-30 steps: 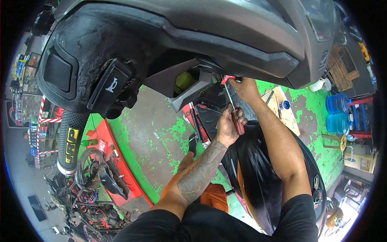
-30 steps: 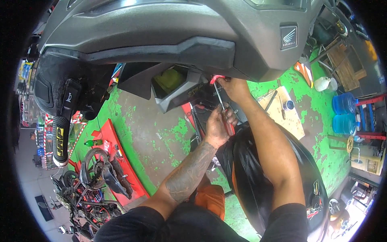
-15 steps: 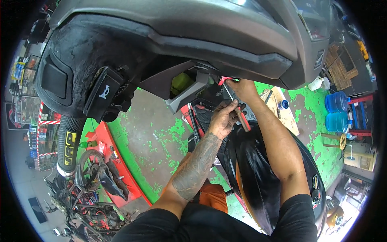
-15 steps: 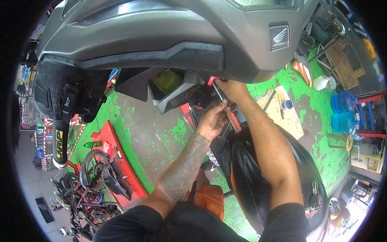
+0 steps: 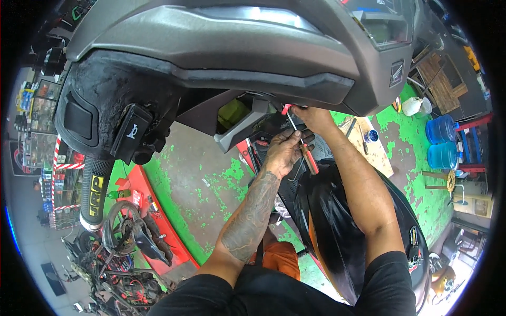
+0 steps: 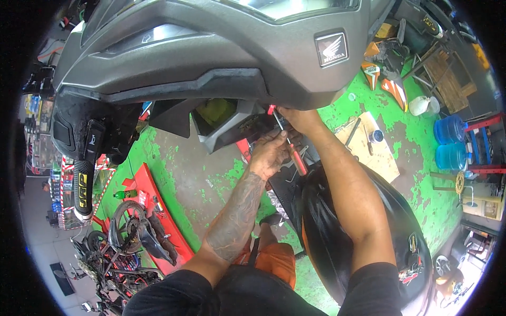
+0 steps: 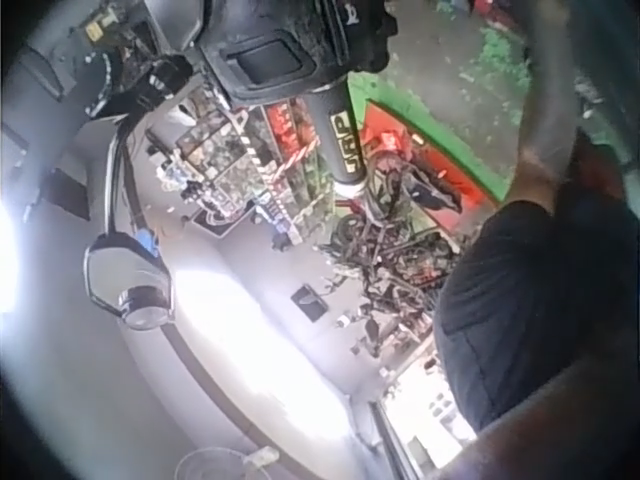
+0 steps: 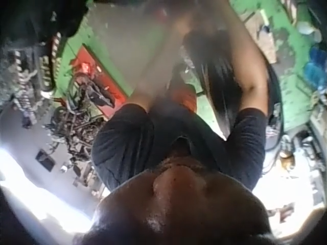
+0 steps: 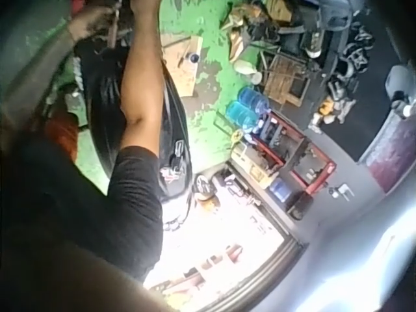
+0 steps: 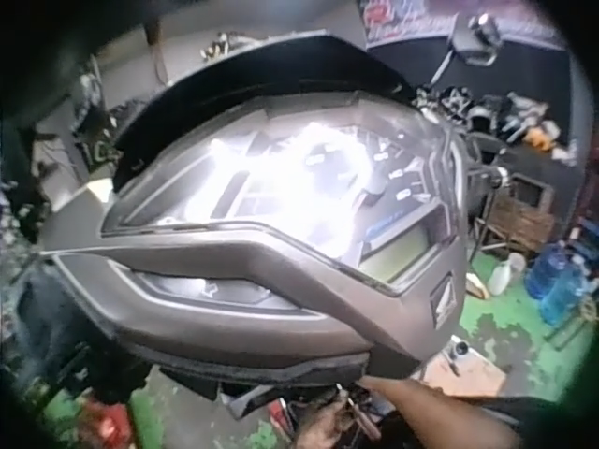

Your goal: Fitting and securing plastic fairing panels onto a motorcycle chassis near the handlebars and ignition.

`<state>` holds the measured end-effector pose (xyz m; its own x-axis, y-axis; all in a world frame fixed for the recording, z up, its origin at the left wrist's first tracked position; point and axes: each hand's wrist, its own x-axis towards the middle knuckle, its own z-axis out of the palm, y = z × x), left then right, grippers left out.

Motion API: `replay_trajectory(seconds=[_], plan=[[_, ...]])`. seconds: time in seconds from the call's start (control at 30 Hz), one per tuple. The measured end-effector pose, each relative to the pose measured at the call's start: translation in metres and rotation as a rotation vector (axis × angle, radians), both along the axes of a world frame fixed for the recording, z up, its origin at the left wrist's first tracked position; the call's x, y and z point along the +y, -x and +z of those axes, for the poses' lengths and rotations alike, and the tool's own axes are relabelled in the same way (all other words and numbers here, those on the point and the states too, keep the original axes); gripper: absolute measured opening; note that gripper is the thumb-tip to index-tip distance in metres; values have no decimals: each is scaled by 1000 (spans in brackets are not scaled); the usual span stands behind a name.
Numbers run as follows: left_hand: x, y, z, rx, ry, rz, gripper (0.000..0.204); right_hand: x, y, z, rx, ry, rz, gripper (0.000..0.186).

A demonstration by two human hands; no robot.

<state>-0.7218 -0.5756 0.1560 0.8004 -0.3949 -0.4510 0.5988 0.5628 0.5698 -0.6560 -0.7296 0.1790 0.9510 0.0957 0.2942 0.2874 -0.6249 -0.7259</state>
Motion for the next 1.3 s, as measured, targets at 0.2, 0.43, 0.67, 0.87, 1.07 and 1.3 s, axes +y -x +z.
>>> replay_trajectory(seconds=[0.2, 0.43, 0.67, 0.87, 1.07, 1.3], plan=[[-1, -5, 6, 33, -160, -22, 27, 0, 0, -1, 52, -65, -2, 35], [-21, 8, 4, 66, -1, 212, 20, 1, -1, -3, -22, 11, -16, 38], [-13, -1, 6, 101, 190, 142, 18, 1, -2, -6, -33, -51, -15, 33], [0, -9, 17, 133, -79, 27, 30, 2, -3, -3, 105, -65, 8, 35], [-5, -14, 16, 13, -210, 38, 28, -1, -1, -1, 28, 5, 22, 35], [-8, -15, 13, -48, -314, 90, 21, -2, -8, -13, 25, 35, -5, 43]])
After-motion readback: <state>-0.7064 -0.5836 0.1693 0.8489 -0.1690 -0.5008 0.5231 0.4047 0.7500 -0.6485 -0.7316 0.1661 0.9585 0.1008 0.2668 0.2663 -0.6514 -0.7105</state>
